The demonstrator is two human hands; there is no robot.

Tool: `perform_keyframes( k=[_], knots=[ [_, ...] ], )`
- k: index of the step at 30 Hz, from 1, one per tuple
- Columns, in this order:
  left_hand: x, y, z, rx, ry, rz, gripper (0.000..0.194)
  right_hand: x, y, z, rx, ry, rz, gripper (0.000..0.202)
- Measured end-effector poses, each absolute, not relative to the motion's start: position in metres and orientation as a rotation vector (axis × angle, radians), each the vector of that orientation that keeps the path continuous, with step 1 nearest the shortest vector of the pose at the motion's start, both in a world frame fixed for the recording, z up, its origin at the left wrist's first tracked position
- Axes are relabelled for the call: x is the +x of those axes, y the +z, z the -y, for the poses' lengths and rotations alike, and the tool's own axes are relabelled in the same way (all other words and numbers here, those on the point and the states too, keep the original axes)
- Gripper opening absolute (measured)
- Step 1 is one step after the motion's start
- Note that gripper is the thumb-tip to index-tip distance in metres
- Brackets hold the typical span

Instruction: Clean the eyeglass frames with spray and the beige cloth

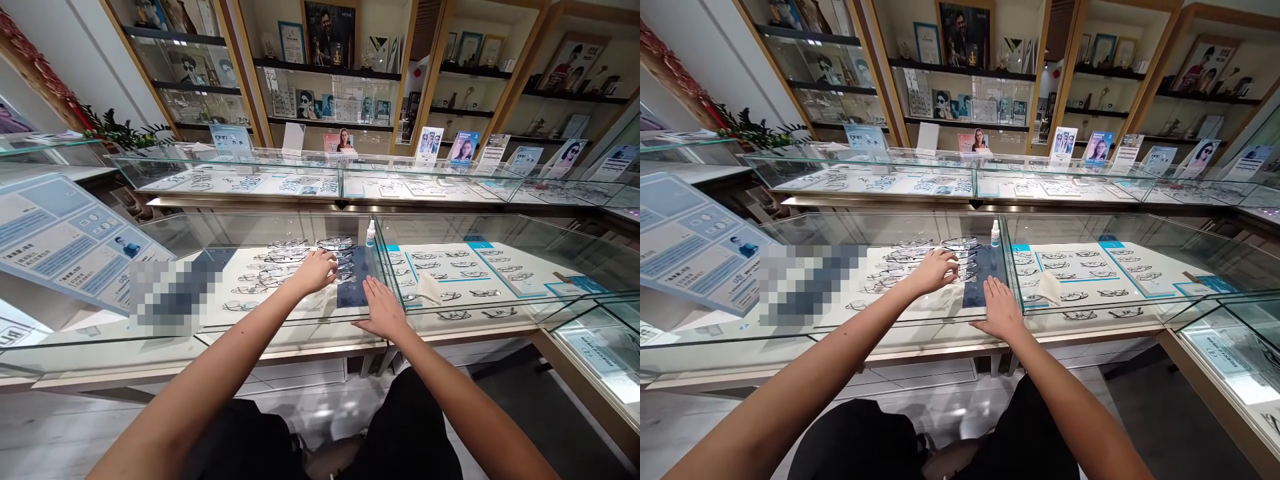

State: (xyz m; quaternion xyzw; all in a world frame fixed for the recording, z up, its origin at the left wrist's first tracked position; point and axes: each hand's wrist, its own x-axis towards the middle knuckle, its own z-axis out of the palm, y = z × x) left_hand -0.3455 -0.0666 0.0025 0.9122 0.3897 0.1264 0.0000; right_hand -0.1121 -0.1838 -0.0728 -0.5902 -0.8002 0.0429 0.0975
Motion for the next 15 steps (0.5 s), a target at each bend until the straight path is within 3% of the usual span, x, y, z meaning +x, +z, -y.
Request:
perform_keyframes(
  k=[4,7,10,11,13,15],
  knots=[
    [-0.351,0.011,0.074,2.588,0.596,-1.188,0.017,-0.114,-0.074,0.186,-1.75,0.14,2.376,0.119],
    [-0.356,0.007,0.083,2.014,0.884,-1.025,0.017,-0.105,-0.066,0.181,-1.722,0.187,2.389,0.125],
    [-0.358,-0.012,0.099,1.556,1.081,-0.942,0.029,-0.09,-0.047,0.164,-1.648,0.476,2.403,0.132],
    [-0.357,-0.021,0.104,1.488,1.133,-0.947,0.034,-0.088,-0.041,0.157,-1.592,0.639,2.361,0.122],
    [-0.355,-0.037,0.114,1.384,1.23,-0.939,0.044,-0.094,-0.032,0.146,-1.366,0.964,2.15,0.085],
    [-0.353,-0.051,0.12,1.293,1.316,-0.908,0.051,-0.115,-0.032,0.14,-1.068,1.206,1.8,0.067]
  ],
)
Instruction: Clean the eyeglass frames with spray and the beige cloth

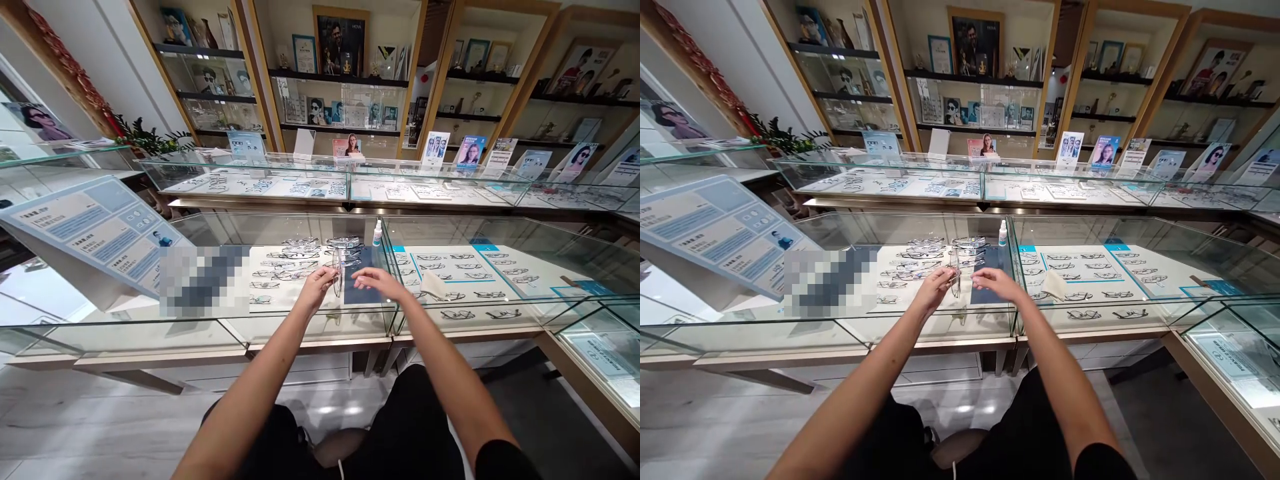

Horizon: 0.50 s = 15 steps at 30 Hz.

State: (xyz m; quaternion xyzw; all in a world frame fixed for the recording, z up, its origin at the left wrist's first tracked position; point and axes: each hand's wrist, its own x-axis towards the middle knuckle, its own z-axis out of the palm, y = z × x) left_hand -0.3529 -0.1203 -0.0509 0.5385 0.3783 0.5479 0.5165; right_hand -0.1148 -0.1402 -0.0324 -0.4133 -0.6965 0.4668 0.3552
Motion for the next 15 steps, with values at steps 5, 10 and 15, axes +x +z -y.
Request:
perform_keyframes(
  k=[5,10,15],
  knots=[
    [-0.355,-0.067,0.122,1.221,1.388,-0.85,0.047,-0.18,-0.056,0.144,-0.92,1.117,1.384,0.054],
    [-0.356,-0.07,0.124,1.28,1.331,-0.856,0.038,-0.19,-0.068,0.144,-0.867,1.15,1.273,0.044],
    [-0.353,-0.066,0.129,1.313,1.284,-0.882,0.039,-0.183,-0.07,0.144,-0.89,1.139,1.254,0.042]
  ],
)
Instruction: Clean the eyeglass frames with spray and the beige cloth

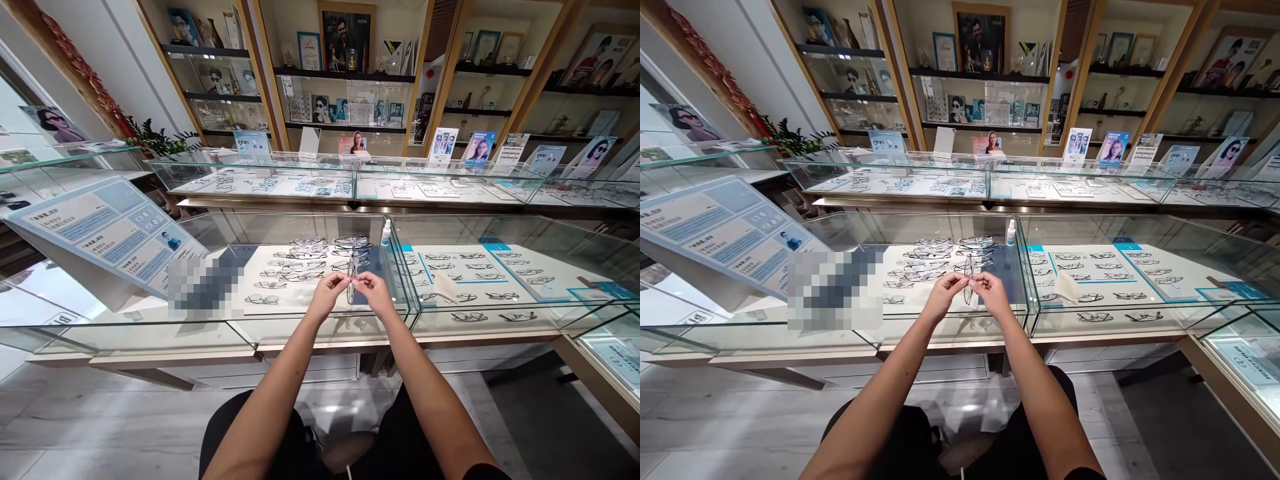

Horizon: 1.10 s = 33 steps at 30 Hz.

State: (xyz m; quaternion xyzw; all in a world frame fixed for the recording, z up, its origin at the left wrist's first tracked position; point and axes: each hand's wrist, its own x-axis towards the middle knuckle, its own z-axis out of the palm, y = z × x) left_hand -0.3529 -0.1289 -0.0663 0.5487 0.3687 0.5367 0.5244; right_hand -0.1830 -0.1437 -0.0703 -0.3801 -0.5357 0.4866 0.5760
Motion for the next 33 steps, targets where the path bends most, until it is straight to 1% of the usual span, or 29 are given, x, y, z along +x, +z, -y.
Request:
perform_keyframes(
  k=[6,10,17,20,29,33],
  knots=[
    [-0.354,-0.069,0.128,1.252,1.313,-0.873,0.04,-0.184,-0.067,0.148,-0.939,1.043,1.181,0.045],
    [-0.354,-0.071,0.126,1.182,1.343,-0.874,0.045,-0.185,-0.072,0.149,-1.048,0.862,1.028,0.044],
    [-0.355,-0.069,0.128,1.251,1.303,-0.87,0.043,-0.185,-0.073,0.149,-1.108,0.572,1.011,0.063],
    [-0.355,-0.066,0.131,1.325,1.251,-0.868,0.04,-0.184,-0.071,0.151,-1.168,0.494,1.06,0.067],
    [-0.355,-0.064,0.133,1.375,1.236,-0.863,0.04,-0.185,-0.071,0.159,-1.14,0.503,1.253,0.063],
    [-0.356,-0.069,0.13,1.327,1.276,-0.859,0.039,-0.188,-0.071,0.164,-1.085,0.512,1.237,0.065]
  ],
)
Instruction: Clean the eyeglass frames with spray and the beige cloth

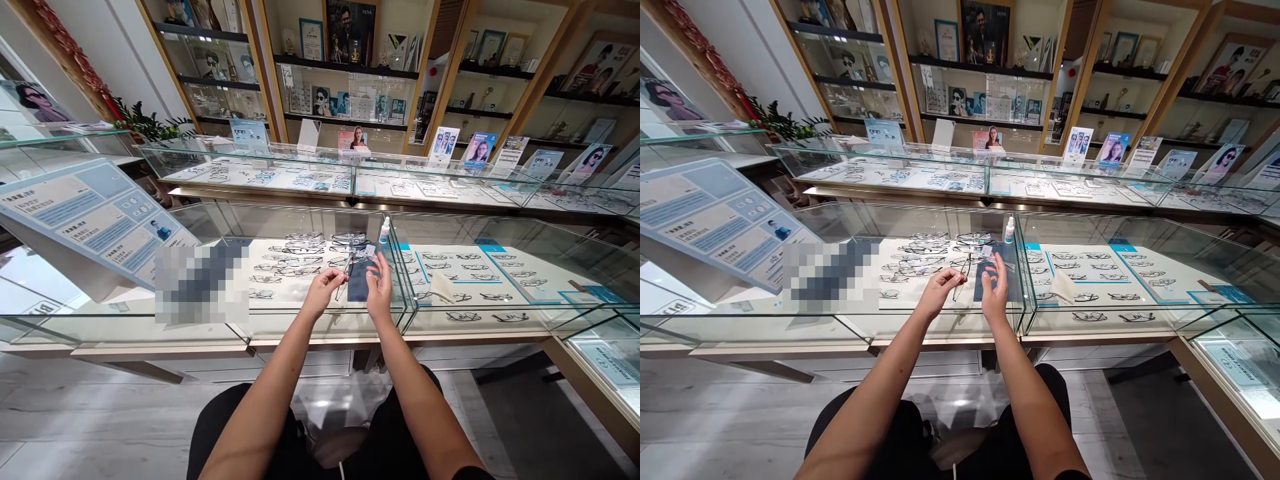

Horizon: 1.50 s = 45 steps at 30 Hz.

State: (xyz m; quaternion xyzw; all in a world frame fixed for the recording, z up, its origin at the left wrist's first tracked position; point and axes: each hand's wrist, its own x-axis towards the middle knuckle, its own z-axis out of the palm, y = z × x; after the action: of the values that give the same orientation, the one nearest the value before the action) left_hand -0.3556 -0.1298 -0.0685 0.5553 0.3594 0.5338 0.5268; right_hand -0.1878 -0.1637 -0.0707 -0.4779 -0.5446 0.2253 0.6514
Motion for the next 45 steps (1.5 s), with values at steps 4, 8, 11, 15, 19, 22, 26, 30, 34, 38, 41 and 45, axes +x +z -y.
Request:
perform_keyframes(
  k=[4,8,11,15,19,22,26,30,34,38,41,45],
  knots=[
    [-0.357,-0.071,0.128,1.283,1.308,-0.851,0.039,-0.192,-0.071,0.165,-1.109,0.441,1.227,0.047],
    [-0.356,-0.068,0.13,1.302,1.268,-0.841,0.038,-0.191,-0.072,0.159,-1.128,0.532,1.408,0.027],
    [-0.354,-0.068,0.131,1.289,1.255,-0.835,0.039,-0.19,-0.073,0.154,-1.12,0.561,1.399,0.026],
    [-0.354,-0.07,0.129,1.174,1.324,-0.823,0.043,-0.189,-0.074,0.152,-1.127,0.568,1.23,0.027],
    [-0.357,-0.071,0.128,1.039,1.404,-0.788,0.044,-0.188,-0.075,0.15,-1.124,0.649,0.988,0.031],
    [-0.359,-0.069,0.128,0.893,1.45,-0.72,0.042,-0.185,-0.075,0.147,-1.113,0.706,0.879,0.036],
    [-0.361,-0.068,0.126,0.767,1.509,-0.674,0.046,-0.185,-0.075,0.143,-1.133,0.723,0.87,0.038],
    [-0.36,-0.067,0.126,0.796,1.521,-0.705,0.05,-0.188,-0.069,0.159,-1.181,0.472,0.867,0.03],
    [-0.354,-0.059,0.132,0.927,1.493,-0.784,0.048,-0.194,-0.057,0.196,-1.187,0.029,1.166,0.015],
    [-0.337,-0.046,0.145,1.051,1.408,-0.806,0.043,-0.194,-0.04,0.222,-1.177,0.052,1.524,0.032],
    [-0.316,-0.031,0.16,1.241,1.296,-0.778,0.037,-0.179,-0.03,0.229,-1.16,0.217,1.55,0.042],
    [-0.287,-0.008,0.181,1.418,1.142,-0.698,0.031,-0.145,-0.025,0.248,-1.114,0.394,1.468,0.032]
  ],
)
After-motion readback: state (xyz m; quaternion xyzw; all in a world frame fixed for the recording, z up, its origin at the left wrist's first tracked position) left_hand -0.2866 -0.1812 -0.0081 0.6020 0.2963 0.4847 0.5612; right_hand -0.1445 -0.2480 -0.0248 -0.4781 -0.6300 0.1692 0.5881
